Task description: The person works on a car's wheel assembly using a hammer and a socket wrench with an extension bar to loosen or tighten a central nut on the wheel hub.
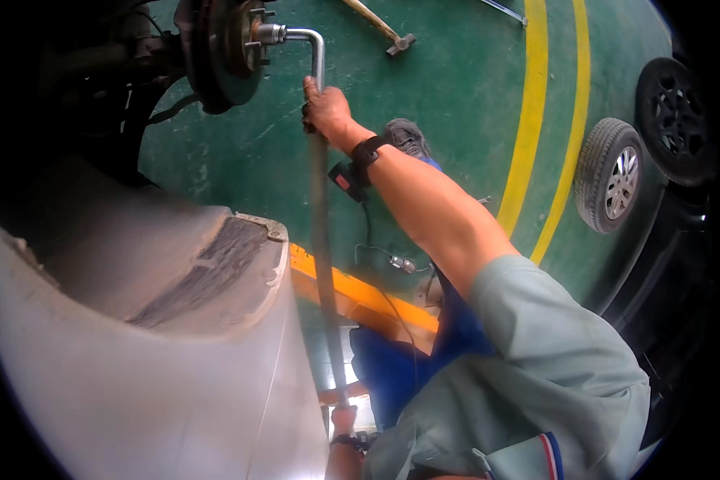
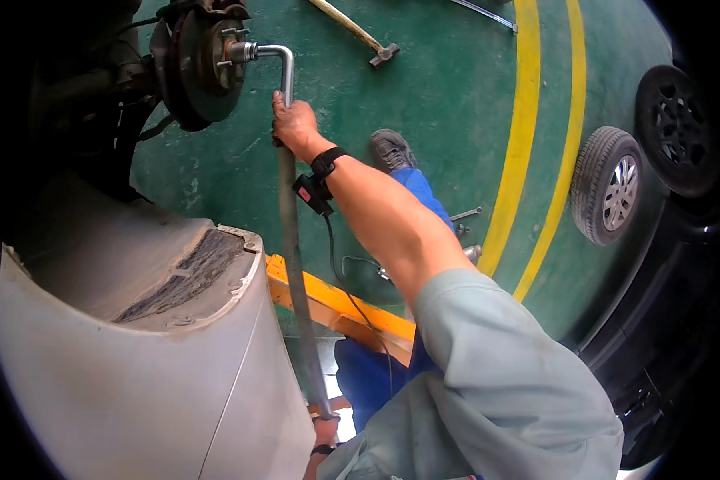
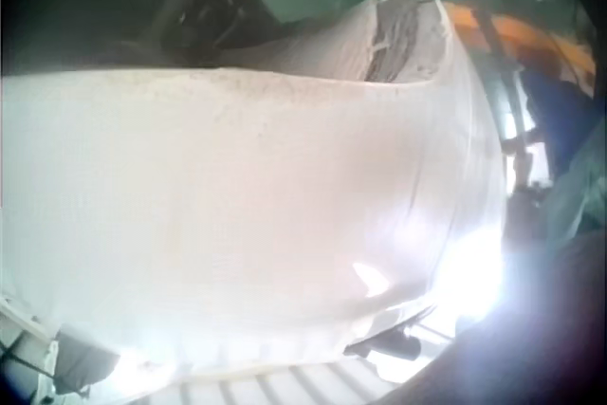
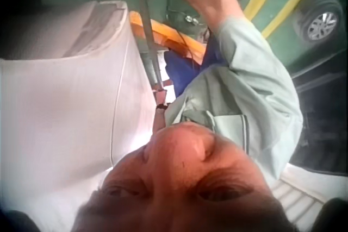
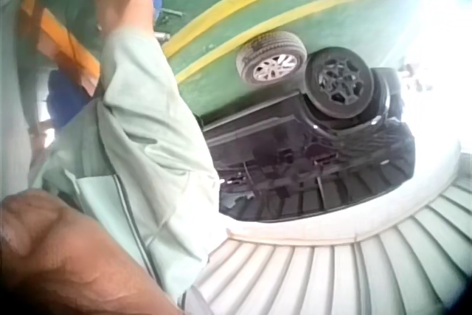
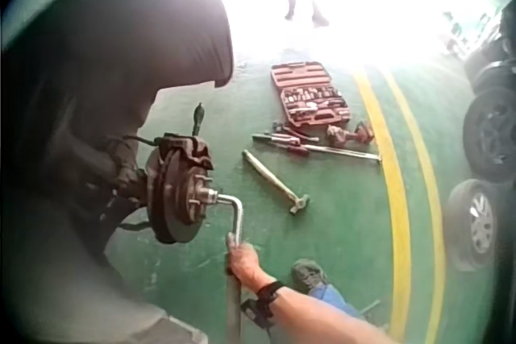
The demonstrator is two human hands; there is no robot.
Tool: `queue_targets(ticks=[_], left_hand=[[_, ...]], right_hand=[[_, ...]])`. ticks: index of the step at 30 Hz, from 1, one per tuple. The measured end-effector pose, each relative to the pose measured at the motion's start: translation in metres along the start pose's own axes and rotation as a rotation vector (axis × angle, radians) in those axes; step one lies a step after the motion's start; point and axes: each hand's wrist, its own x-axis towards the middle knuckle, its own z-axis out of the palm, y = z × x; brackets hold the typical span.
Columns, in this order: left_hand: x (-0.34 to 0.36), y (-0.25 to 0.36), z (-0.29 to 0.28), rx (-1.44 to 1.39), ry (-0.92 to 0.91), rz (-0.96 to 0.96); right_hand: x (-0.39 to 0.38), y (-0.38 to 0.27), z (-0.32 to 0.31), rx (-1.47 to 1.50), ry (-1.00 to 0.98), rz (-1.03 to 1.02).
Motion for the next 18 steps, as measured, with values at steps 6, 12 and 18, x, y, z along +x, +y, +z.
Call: queue_targets(ticks=[6,12,18], left_hand=[[0.026,-0.013,-0.047,-0.175,0.171,-0.055],[0.007,-0.009,0.034,0.245,-0.117,0.084],[0.012,-0.019,-0.016,-0.027,0.003,-0.039]], right_hand=[[-0.001,0.012,0.013,0.082,0.049,0.023],[-0.001,-0.006,0.005,-0.06,0.058,0.006],[0.003,0.003,0.009,-0.113,0.065,-0.032]])
